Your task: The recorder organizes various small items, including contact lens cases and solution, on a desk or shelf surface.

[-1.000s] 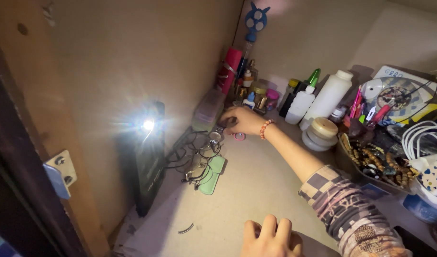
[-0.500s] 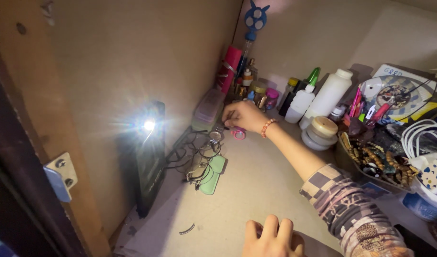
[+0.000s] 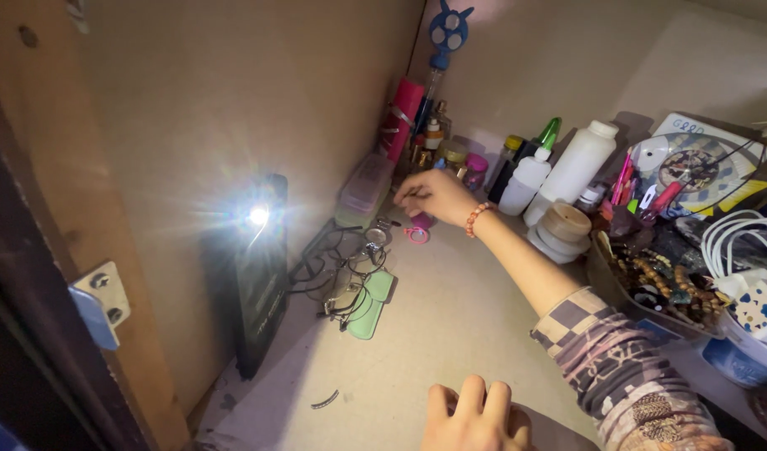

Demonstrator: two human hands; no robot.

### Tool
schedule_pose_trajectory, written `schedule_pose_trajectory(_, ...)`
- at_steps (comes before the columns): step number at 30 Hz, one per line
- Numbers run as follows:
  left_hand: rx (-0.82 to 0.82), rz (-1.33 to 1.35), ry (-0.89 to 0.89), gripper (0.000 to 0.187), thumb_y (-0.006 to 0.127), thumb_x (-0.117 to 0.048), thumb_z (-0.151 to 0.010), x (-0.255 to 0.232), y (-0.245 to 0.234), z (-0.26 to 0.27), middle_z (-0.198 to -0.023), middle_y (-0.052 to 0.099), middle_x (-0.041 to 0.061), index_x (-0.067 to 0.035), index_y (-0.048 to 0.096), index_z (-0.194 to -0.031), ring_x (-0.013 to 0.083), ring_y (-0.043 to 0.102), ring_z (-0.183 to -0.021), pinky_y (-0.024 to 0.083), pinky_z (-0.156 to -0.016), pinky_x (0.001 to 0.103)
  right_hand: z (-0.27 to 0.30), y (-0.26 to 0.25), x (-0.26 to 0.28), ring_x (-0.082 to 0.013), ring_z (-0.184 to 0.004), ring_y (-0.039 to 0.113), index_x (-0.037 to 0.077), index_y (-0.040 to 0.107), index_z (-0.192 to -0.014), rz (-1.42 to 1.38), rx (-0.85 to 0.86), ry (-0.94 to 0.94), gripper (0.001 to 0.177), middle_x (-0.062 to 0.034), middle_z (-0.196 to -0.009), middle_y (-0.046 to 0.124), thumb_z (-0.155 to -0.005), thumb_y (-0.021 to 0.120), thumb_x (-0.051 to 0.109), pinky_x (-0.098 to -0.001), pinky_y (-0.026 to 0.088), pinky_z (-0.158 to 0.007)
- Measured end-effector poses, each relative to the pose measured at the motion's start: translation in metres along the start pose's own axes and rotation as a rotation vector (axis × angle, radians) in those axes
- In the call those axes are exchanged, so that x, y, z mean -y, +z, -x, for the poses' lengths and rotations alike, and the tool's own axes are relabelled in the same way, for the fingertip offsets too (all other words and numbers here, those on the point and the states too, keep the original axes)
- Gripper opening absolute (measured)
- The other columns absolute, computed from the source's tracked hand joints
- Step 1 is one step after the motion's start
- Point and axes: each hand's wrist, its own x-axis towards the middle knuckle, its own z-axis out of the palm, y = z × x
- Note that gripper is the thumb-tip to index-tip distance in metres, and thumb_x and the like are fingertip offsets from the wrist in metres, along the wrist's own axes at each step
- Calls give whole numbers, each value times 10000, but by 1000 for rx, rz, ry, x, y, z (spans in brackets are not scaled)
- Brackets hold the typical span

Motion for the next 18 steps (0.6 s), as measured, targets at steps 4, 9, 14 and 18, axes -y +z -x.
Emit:
schedule_pose_trajectory(4,-16,0,16,225,737,-221,-676,1,3,1,-765,516,23,-111,561,-590,201,534,-755,377,-612,417,-4,9,-1,-152,-796,766,38,776,-1052,527,-86,-100,236,-97,-903,800,-822,782,87,-287,604,-736)
schedule_pose_trajectory(9,-38,45,-57,209,750,-234,-682,-1,7,2,-767,530,16,-107,589,-641,196,541,-742,392,-623,415,-1,21,6,-172,-789,777,25,774,-1033,562,-96,-23,262,-113,-904,797,-791,812,116,-298,607,-737)
schedule_pose_trajectory(14,-35,55,-97,191,757,-229,-682,-2,11,3,-745,522,12,-114,606,-666,184,538,-746,401,-636,409,7,25,6,-244,-813,744,7,753,-1077,751,-12,-247,304,-145,-1039,745,-801,816,117,-333,586,-737)
schedule_pose_trajectory(18,-13,66,-133,178,754,-225,-690,-1,8,4,-731,514,17,-118,613,-668,191,533,-733,403,-630,409,5,25,5,-247,-768,748,-1,765,-1011,760,-33,-307,241,-139,-971,756,-792,807,90,-337,582,-724)
